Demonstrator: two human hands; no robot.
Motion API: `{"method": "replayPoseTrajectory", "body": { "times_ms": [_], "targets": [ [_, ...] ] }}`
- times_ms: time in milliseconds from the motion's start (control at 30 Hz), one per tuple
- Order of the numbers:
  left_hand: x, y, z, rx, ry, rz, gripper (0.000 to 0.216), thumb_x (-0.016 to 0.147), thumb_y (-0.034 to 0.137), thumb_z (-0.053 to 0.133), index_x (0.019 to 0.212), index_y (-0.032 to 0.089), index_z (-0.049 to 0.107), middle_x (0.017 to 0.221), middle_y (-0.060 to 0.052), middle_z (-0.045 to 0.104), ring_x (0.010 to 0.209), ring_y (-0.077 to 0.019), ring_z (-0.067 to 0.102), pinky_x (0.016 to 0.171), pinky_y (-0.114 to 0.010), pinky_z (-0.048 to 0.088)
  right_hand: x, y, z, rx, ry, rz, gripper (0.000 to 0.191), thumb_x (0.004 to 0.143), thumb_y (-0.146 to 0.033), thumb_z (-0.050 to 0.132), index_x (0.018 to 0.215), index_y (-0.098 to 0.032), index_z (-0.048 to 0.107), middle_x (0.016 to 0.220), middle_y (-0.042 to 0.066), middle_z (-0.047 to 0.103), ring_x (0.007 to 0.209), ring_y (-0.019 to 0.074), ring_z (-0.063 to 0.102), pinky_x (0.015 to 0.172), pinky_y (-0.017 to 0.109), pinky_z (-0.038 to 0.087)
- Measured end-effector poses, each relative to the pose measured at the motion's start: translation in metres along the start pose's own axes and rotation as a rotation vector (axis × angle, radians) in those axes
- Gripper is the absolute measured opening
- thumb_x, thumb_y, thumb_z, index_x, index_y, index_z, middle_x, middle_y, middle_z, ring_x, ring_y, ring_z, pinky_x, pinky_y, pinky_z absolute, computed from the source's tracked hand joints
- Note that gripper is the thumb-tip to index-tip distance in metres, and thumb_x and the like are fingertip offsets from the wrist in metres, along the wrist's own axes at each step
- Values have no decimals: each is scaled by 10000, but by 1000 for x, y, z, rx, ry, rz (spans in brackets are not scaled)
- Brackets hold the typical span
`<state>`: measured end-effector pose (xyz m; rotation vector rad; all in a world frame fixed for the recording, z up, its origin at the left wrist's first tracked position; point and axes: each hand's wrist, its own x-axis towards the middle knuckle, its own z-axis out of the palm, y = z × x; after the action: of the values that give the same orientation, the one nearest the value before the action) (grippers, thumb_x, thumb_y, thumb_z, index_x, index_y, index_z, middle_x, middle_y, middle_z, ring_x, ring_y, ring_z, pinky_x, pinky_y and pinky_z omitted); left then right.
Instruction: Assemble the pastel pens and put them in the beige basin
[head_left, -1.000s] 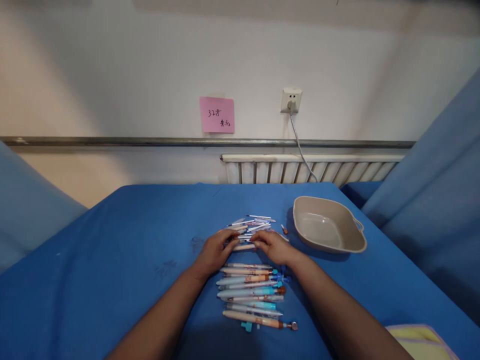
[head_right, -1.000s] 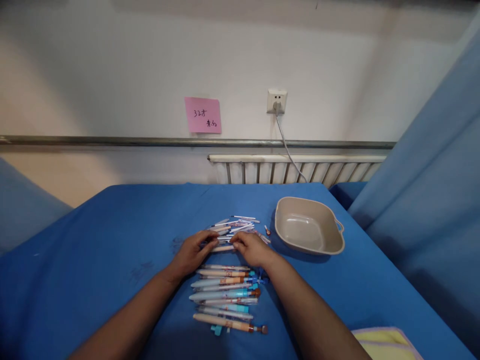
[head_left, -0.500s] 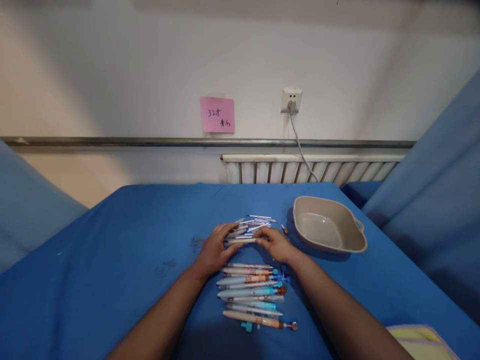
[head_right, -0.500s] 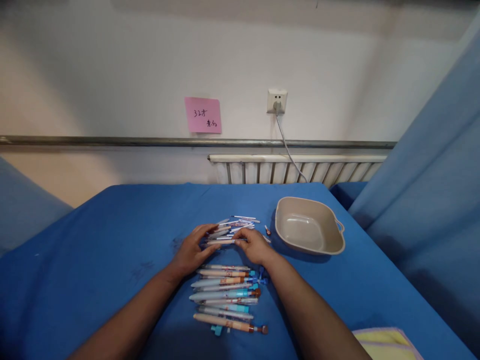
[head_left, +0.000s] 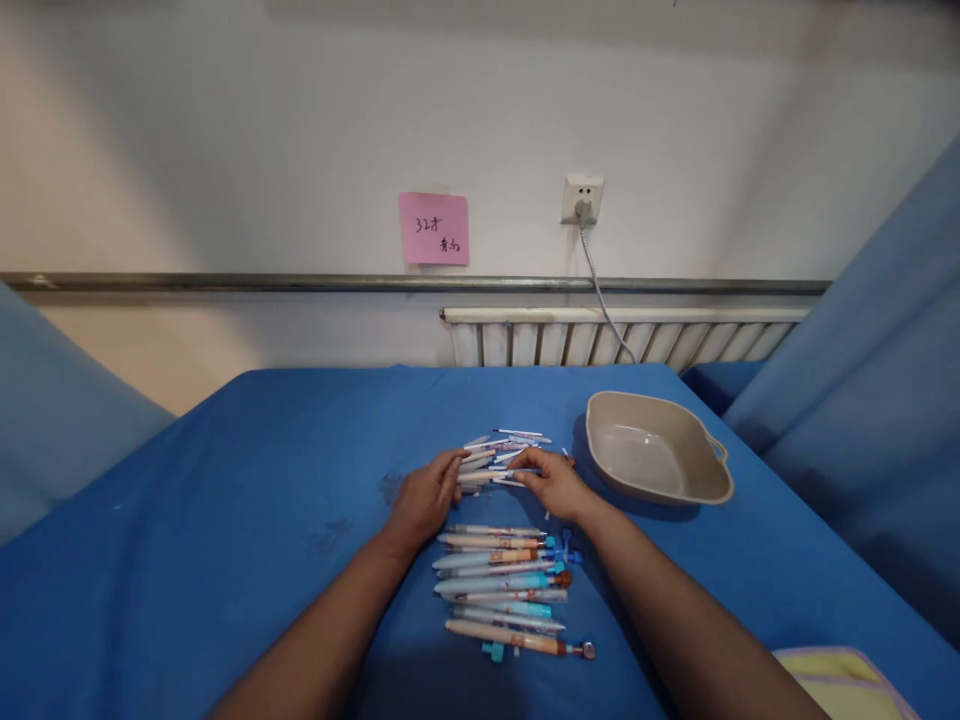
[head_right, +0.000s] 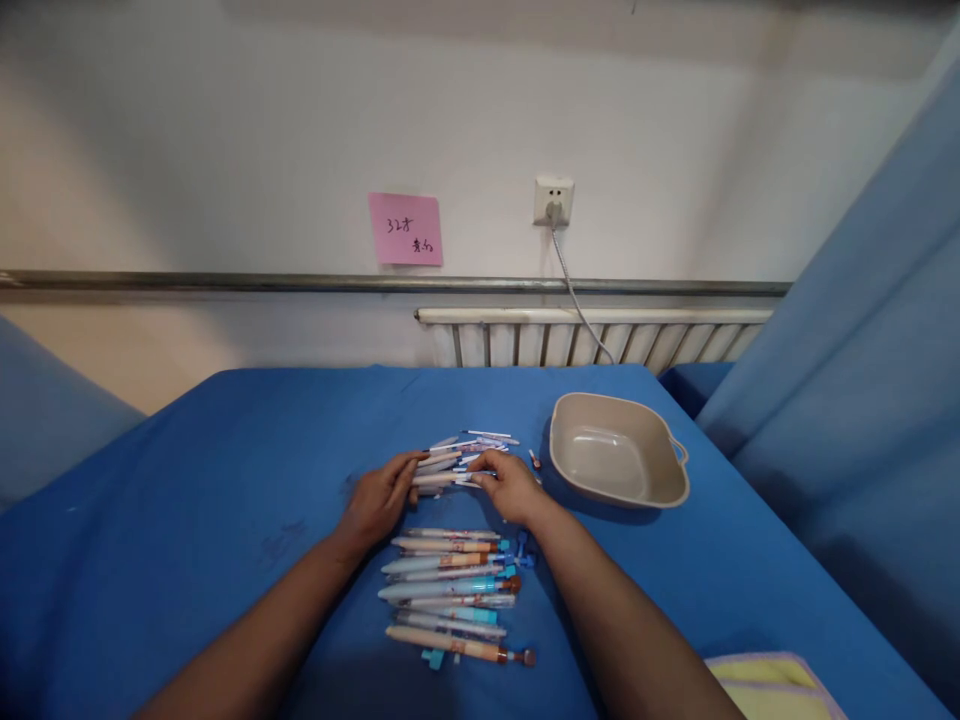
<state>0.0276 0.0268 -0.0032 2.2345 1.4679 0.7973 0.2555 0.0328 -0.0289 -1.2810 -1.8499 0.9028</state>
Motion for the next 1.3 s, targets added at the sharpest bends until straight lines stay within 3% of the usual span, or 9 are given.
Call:
{"method": "replayPoseTrajectory", "body": {
  "times_ms": [167,433,600,767,1033,1233,1300],
  "targets": [
    [4,-9,-3,11,120,-117,382,929,387,332,1137,192,586,611,11,648,636,-181,641,635,-270,462,1,5,-6,-98,14,2,121,810,-209,569,910,-213,637,914,1,685,851,164,609,780,299,441],
    [2,-9,-8,-47,238,-118,369,910,371,351,1109,177,595,548,29,598,528,-158,595,547,-247,439,1,10,-11,-247,56,0,116,850,-200,502,894,-190,609,859,40,666,818,181,600,733,288,415],
    [0,-5,-3,-58,136,-59,356,912,364,361,1109,184,597,572,25,622,563,-161,613,588,-253,459,0,-1,-3,-223,26,-7,230,934,-256,371,930,-192,592,783,21,663,727,156,600,656,250,403],
    [1,-4,0,-46,78,-2,344,915,369,376,1118,193,592,917,-32,705,771,-179,665,739,-287,494,-4,-10,3,-337,-42,-76,180,918,-251,429,963,-192,593,920,51,668,857,178,598,733,265,397],
    [2,-7,0,8,89,18,337,897,380,409,1096,197,609,999,-52,696,874,-203,652,774,-304,494,-9,-16,2,-545,-191,-168,180,879,-265,525,1014,-187,616,1011,85,641,979,202,573,833,286,388],
    [6,-21,-15,27,425,-139,358,896,387,386,1069,168,610,808,-44,696,763,-199,650,717,-286,490,-11,-21,-3,-650,-213,-145,149,873,-239,509,944,-184,628,962,93,647,933,206,588,800,287,397],
    [8,-23,-17,8,484,-165,373,898,399,386,1074,154,605,781,-40,693,737,-194,648,704,-281,491,-11,-21,-3,-647,-216,-146,148,870,-236,513,949,-183,625,962,92,647,935,207,587,805,290,396]
  ]
}}
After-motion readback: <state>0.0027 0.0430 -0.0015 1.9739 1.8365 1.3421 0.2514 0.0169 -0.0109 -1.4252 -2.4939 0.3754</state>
